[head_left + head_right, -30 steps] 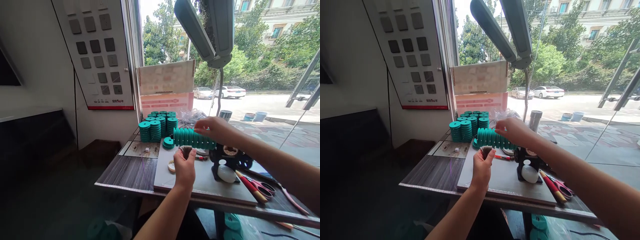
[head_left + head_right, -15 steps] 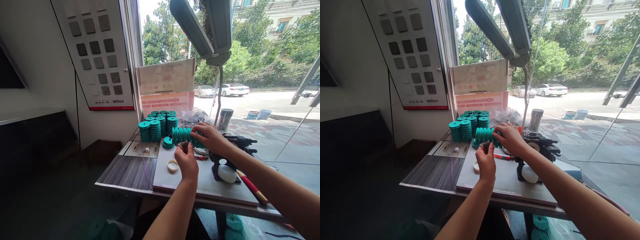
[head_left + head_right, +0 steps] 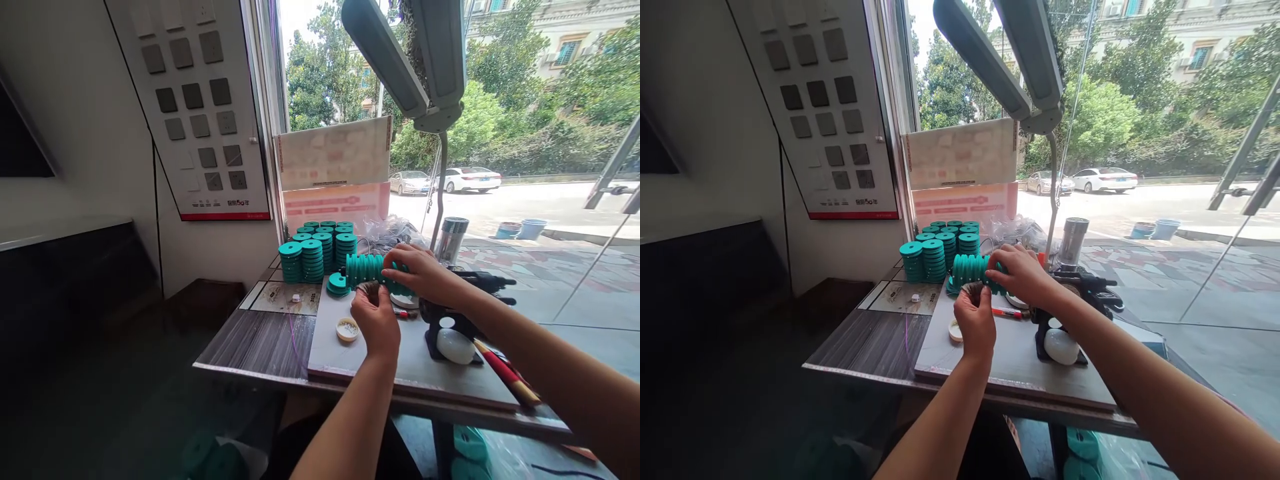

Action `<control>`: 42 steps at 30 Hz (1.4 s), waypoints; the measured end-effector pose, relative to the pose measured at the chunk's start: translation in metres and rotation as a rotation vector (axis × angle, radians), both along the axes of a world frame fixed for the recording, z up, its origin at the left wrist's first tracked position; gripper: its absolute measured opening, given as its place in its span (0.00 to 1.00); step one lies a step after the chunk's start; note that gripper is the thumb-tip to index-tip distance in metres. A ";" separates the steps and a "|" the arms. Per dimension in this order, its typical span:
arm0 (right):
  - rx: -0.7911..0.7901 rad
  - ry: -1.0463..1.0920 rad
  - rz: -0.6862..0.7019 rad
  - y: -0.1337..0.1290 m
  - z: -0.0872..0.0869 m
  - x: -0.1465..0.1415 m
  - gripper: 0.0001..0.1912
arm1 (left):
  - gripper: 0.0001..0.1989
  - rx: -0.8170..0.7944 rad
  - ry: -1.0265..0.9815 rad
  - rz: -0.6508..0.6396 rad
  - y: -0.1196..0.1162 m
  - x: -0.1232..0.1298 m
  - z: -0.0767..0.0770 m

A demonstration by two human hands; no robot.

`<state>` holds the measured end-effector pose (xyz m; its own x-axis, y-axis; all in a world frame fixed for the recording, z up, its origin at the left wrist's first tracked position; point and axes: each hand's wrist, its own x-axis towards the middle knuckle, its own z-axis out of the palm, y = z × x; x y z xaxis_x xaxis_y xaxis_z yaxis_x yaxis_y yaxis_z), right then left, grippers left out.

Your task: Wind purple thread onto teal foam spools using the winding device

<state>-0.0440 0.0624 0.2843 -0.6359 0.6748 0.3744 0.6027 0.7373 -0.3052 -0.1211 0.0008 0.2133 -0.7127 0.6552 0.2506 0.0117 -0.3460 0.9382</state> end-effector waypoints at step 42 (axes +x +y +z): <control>-0.889 0.619 0.139 -0.087 -0.023 -0.010 0.24 | 0.21 -0.077 -0.471 -0.809 -0.094 -0.021 -0.005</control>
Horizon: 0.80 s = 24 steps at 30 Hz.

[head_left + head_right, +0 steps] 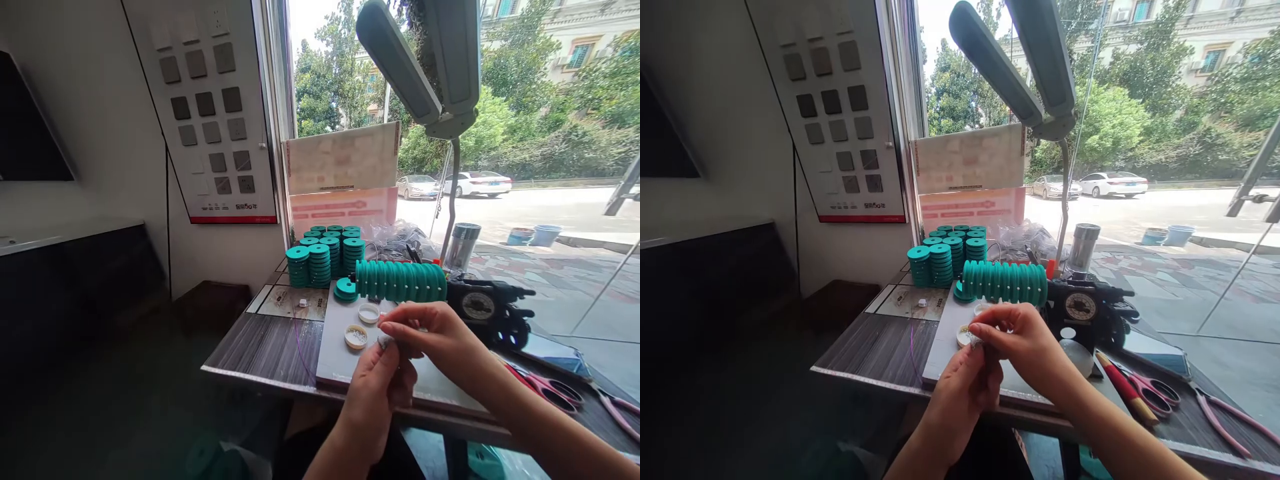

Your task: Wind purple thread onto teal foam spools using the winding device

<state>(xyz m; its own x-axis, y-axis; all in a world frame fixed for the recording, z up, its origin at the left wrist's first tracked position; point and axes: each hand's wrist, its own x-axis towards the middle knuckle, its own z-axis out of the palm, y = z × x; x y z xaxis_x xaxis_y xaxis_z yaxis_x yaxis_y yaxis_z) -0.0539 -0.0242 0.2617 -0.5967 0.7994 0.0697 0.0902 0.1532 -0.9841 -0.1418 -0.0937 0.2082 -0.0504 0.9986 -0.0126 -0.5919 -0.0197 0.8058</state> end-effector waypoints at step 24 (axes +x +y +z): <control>-0.034 -0.013 0.039 0.001 -0.003 0.006 0.26 | 0.24 0.053 0.092 0.007 -0.003 0.000 -0.002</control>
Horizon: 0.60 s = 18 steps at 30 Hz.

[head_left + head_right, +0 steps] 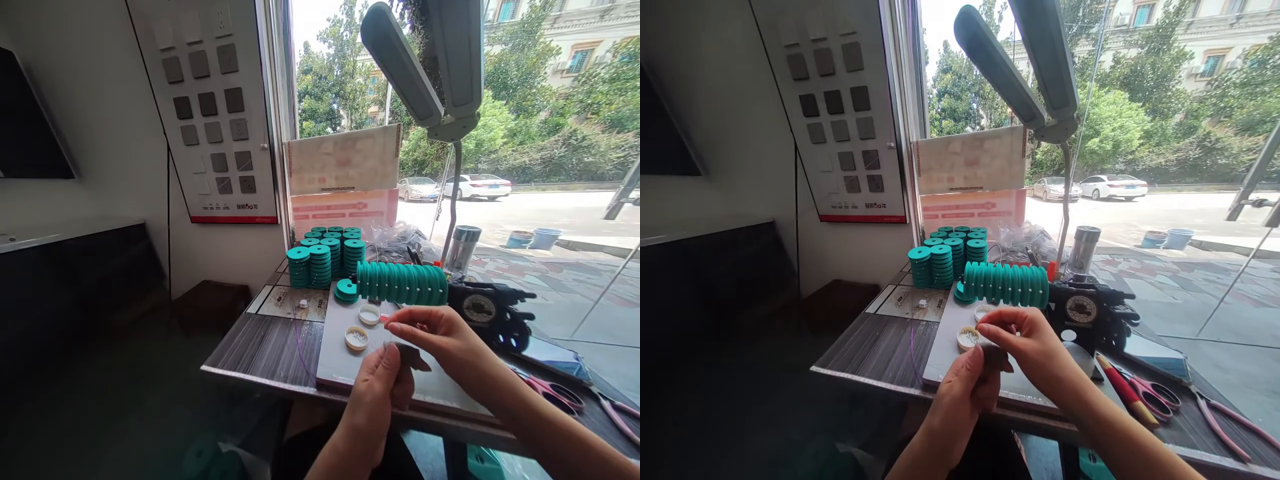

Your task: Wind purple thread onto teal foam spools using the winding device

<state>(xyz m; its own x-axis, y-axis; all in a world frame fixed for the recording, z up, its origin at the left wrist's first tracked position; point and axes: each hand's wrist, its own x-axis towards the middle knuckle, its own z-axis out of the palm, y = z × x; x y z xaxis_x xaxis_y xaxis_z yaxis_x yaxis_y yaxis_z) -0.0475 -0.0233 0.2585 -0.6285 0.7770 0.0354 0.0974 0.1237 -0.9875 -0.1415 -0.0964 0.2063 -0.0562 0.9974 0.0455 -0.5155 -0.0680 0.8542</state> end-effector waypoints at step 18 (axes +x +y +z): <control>0.831 -0.605 0.071 0.012 0.019 0.030 0.13 | 0.16 -0.119 0.239 0.024 0.019 -0.002 0.010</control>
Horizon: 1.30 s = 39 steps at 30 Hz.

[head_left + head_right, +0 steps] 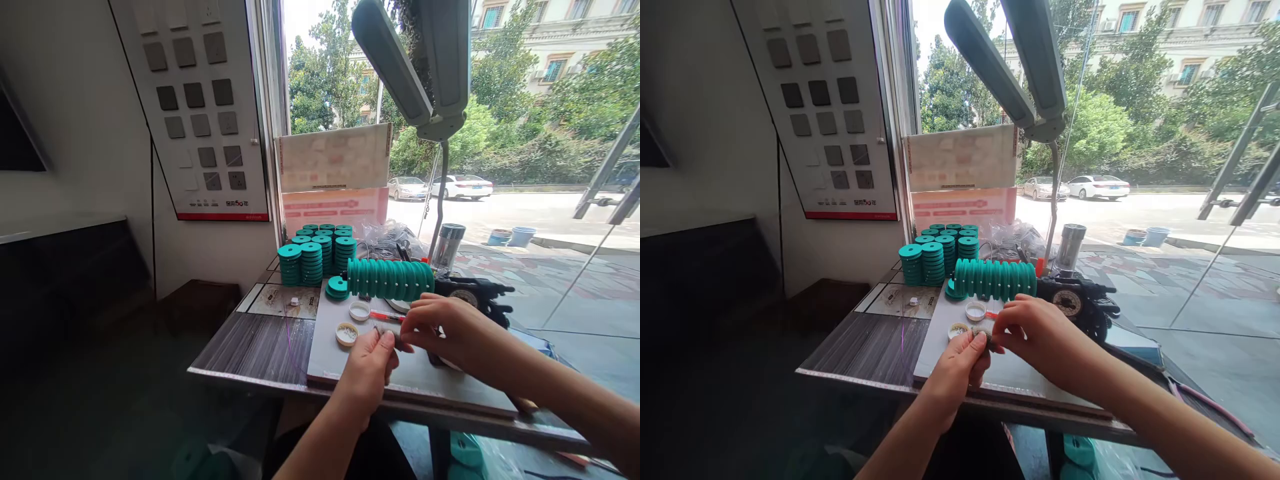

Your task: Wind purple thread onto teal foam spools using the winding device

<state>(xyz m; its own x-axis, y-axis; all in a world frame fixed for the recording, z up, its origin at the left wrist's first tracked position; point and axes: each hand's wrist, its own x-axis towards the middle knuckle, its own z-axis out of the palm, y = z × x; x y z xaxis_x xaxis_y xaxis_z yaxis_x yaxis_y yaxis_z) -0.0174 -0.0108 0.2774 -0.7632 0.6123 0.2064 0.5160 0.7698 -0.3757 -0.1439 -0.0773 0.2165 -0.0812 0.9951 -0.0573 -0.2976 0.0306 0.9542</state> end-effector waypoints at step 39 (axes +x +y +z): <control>0.178 0.138 -0.206 0.069 0.002 -0.011 0.11 | 0.05 0.310 0.140 0.720 0.081 0.033 0.000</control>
